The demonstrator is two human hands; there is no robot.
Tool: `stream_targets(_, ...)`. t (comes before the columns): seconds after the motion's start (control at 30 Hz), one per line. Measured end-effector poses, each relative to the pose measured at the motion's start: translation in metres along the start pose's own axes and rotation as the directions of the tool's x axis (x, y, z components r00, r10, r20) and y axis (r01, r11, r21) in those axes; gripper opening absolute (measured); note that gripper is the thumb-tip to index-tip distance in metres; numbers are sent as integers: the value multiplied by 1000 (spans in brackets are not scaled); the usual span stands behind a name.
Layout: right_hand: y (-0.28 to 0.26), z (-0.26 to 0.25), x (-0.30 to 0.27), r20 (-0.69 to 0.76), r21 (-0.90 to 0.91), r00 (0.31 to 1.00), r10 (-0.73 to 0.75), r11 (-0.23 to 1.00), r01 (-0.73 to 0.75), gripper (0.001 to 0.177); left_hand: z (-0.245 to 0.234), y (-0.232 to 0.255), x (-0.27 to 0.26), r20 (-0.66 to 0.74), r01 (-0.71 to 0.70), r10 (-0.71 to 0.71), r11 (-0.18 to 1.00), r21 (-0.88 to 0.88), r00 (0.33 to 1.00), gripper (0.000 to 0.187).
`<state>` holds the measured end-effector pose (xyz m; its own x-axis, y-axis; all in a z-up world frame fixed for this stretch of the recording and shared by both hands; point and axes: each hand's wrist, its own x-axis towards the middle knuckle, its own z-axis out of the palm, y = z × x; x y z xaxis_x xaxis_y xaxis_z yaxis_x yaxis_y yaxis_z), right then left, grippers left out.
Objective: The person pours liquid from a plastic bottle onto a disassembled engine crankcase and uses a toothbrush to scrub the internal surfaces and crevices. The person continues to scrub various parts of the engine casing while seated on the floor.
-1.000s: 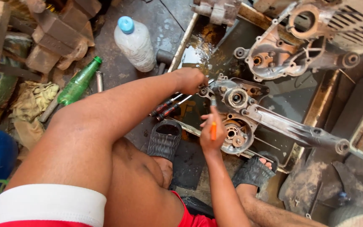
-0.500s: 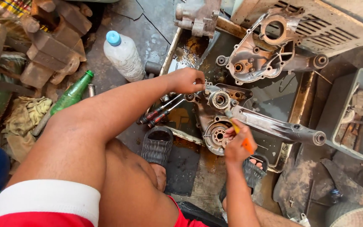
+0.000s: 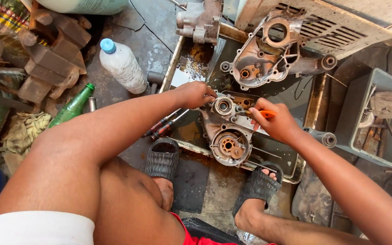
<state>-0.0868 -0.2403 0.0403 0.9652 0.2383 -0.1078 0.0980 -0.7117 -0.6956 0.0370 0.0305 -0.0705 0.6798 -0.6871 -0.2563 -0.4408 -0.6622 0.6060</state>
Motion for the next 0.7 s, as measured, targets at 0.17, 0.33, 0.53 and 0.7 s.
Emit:
stream_targets(0.17, -4, -5, 3, 180, -55, 968, -175, 981, 187, 12, 20, -21, 27, 134, 179, -181, 984, 28, 974, 48)
stream_targets(0.33, 0, -20, 4, 302, -114, 935, -185, 967, 229, 9, 46, -33, 34, 167, 321, -313, 947, -25, 935, 60)
stream_targets(0.53, -1, -29, 4, 154, -73, 985, -74, 994, 86, 17, 50, -16, 22, 187, 457, -428, 874, -162, 884, 72)
stream_targets(0.7, 33, -30, 20, -107, 423, 983, 148, 901, -90, 18, 4, 42, -22, 90, 370, -360, 915, -160, 929, 63)
